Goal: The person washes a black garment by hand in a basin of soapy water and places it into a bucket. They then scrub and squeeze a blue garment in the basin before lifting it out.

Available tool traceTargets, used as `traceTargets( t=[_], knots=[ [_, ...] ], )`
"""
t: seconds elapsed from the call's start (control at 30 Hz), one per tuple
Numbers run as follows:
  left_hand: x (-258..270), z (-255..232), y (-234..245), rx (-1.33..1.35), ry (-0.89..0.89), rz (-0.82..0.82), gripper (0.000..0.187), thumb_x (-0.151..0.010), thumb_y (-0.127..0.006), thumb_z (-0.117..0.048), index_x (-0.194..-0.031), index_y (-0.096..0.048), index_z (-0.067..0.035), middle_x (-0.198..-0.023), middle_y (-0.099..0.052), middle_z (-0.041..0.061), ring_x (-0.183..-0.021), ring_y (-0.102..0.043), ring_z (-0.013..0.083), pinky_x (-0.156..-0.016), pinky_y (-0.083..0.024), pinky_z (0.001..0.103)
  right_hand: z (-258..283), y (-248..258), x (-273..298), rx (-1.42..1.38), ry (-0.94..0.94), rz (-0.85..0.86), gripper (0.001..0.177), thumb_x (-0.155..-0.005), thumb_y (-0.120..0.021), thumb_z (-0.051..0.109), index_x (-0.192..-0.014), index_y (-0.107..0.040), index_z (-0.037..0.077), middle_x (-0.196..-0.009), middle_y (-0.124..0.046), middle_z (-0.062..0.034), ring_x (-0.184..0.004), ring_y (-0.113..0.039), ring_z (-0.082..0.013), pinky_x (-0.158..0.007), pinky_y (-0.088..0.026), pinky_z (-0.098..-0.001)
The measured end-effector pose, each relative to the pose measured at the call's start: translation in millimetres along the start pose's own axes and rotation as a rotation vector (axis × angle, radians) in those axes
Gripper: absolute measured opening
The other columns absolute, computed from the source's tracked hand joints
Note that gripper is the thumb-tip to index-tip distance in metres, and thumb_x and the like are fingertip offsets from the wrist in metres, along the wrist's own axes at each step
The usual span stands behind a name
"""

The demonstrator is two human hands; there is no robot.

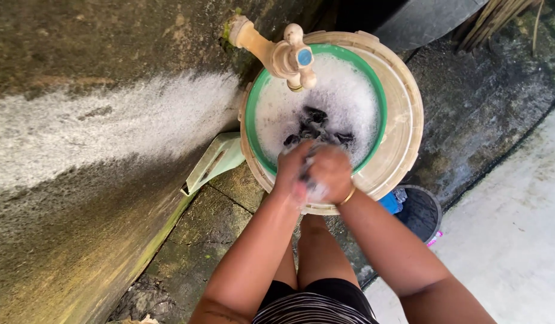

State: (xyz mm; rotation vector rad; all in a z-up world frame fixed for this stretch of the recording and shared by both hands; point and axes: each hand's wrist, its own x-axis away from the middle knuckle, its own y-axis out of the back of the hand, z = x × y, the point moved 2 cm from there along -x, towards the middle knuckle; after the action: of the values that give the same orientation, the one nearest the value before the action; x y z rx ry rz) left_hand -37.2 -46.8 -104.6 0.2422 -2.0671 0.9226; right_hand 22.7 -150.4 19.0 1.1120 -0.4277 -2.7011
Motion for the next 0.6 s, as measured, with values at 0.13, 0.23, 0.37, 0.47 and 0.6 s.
traceTargets(
  t=[0.13,0.23,0.37,0.47,0.6],
  knots=[
    [57,-67,-77,0.025,0.12,-0.237,0.042,-0.094,-0.074,-0.034,-0.117,-0.063,0.0,-0.09,-0.057,0.011,-0.08,-0.056,0.0252,-0.07,-0.049,0.046,-37,15,33,0.252,-0.096,0.026,0.027,-0.091,-0.08,0.02,-0.074,-0.063,0.007,-0.083,-0.062,-0.0111,-0.076,-0.067,-0.0358,-0.07,-0.055,-0.0433],
    [61,-85,-79,0.061,0.115,-0.16,0.057,-0.091,-0.065,-0.05,-0.124,-0.057,-0.004,-0.11,-0.069,0.004,-0.104,-0.067,0.019,-0.094,-0.055,0.04,-38,19,22,0.442,-0.366,0.057,0.021,-0.089,-0.079,0.014,-0.096,-0.062,0.004,-0.104,-0.063,-0.0163,-0.098,-0.063,-0.0381,-0.09,-0.049,-0.0467],
    [54,-77,-54,-0.096,0.164,-0.024,0.085,-0.096,-0.047,-0.069,-0.149,-0.036,-0.003,-0.127,-0.052,0.003,-0.119,-0.051,0.0211,-0.101,-0.041,0.044,-12,18,28,0.462,-0.612,-0.114,0.047,-0.09,-0.065,0.002,-0.135,-0.05,-0.001,-0.14,-0.053,-0.0252,-0.131,-0.051,-0.0426,-0.116,-0.039,-0.0475],
    [65,-89,-59,0.056,0.19,0.208,0.094,-0.102,-0.043,-0.074,-0.151,-0.033,0.006,-0.123,-0.043,0.011,-0.115,-0.044,0.027,-0.101,-0.038,0.048,-16,9,59,0.281,-0.712,-0.105,0.056,-0.09,-0.065,0.005,-0.141,-0.043,-0.004,-0.139,-0.051,-0.026,-0.13,-0.051,-0.0434,-0.114,-0.037,-0.0474],
    [81,-115,-90,0.481,0.033,0.295,0.076,-0.094,-0.048,-0.066,-0.138,-0.054,-0.004,-0.127,-0.068,0.012,-0.122,-0.062,0.0245,-0.106,-0.049,0.044,-3,12,68,0.169,-0.697,-0.179,0.04,-0.095,-0.06,0.014,-0.129,-0.045,-0.004,-0.134,-0.052,-0.0202,-0.126,-0.052,-0.0359,-0.112,-0.04,-0.0437]
  ],
)
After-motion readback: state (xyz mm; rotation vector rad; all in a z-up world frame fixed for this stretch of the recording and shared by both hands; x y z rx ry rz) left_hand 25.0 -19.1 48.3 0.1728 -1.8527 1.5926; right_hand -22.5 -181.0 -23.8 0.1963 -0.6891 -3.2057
